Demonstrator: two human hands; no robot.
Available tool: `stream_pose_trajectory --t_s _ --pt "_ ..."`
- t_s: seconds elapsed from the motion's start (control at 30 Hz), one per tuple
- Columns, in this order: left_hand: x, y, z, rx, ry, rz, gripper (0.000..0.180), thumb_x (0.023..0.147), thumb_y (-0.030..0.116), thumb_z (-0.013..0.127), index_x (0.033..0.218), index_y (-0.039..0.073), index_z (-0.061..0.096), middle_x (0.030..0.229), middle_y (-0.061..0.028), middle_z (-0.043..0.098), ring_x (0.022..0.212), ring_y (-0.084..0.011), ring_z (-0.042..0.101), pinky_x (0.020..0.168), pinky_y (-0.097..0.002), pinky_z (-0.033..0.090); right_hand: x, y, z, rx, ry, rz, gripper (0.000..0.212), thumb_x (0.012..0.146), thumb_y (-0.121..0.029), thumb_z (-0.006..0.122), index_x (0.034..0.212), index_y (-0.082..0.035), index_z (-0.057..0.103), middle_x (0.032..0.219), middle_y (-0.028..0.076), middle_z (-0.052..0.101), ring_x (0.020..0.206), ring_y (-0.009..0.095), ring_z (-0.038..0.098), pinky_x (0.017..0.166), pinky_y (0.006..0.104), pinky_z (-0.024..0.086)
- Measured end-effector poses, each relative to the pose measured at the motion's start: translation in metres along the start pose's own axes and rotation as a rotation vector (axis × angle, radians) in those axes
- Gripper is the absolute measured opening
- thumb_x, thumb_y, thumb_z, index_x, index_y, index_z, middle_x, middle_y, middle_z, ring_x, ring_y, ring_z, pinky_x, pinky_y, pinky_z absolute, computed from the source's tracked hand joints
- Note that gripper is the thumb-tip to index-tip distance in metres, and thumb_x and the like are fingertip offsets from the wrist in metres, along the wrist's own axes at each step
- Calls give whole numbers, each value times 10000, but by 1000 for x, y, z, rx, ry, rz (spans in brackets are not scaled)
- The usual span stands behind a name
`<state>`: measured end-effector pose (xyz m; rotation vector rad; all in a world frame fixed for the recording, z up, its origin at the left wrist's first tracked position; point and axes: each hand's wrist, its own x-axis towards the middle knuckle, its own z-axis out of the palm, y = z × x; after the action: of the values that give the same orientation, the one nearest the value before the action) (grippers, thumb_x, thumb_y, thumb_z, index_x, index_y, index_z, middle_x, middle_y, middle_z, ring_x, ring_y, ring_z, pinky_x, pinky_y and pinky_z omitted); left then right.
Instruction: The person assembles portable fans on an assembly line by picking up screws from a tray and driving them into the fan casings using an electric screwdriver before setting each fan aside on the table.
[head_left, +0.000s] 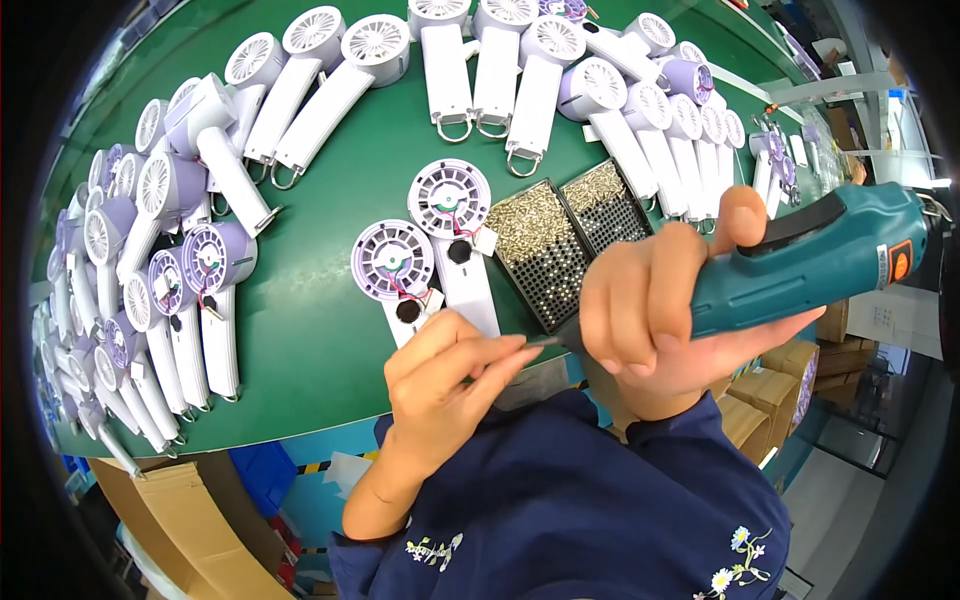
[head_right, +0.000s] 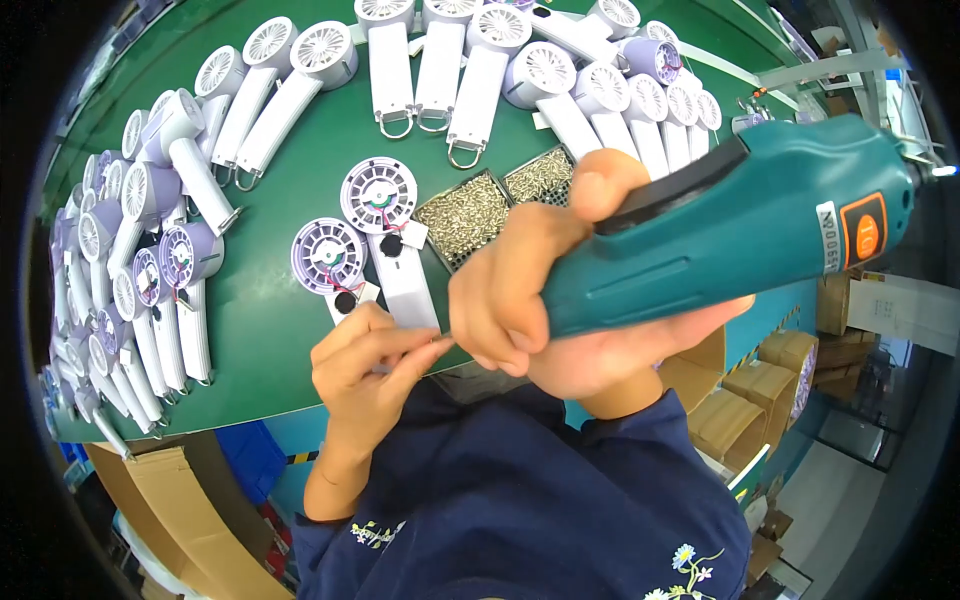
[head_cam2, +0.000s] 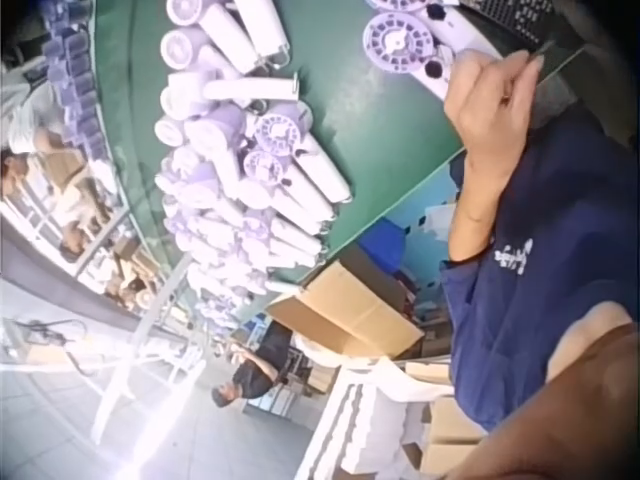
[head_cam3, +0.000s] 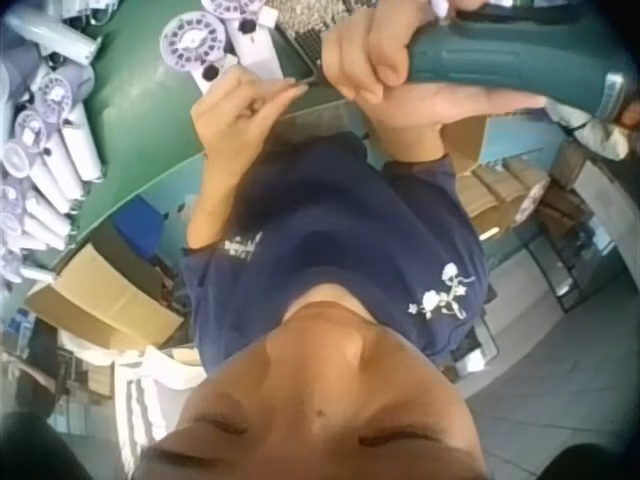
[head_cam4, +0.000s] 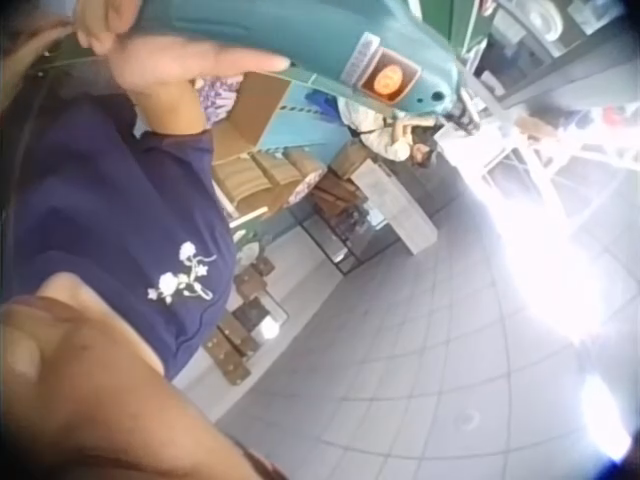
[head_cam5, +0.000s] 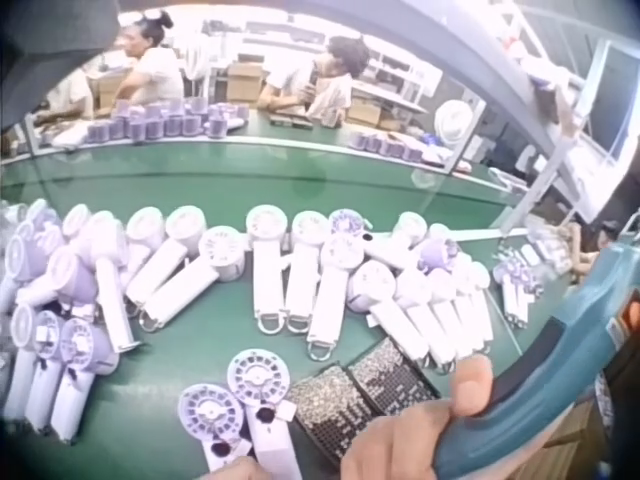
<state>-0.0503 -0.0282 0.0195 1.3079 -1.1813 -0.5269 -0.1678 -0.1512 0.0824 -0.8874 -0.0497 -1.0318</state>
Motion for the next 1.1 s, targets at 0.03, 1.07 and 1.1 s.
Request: stream_pose_trajectory --t_s 0.03,1.07,1.1 --pt "5 2 -3 31 -33 -19 210 649 -14 842 818 0 719 623 -36 504 539 -135 460 469 -279 337 5 2 -1 -7 -86 17 704 916 -714 394 1358 -167 359 576 13 434 338 129 409 318 270 386" --pt "78 -29 -52 438 -148 47 484 666 94 808 1097 15 603 1018 -118 597 1007 -297 576 900 -377 434 54 87 -13 -497 37 11 973 691 -945 323 1211 -123 369 621 72 487 409 155 453 417 292 420" --pt "79 -33 -55 470 -119 74 588 657 104 820 1186 17 578 1097 -134 601 1089 -316 567 943 -372 438 56 92 -15 -499 32 21 975 689 -947 322 1208 -123 367 622 71 484 412 154 449 422 292 420"
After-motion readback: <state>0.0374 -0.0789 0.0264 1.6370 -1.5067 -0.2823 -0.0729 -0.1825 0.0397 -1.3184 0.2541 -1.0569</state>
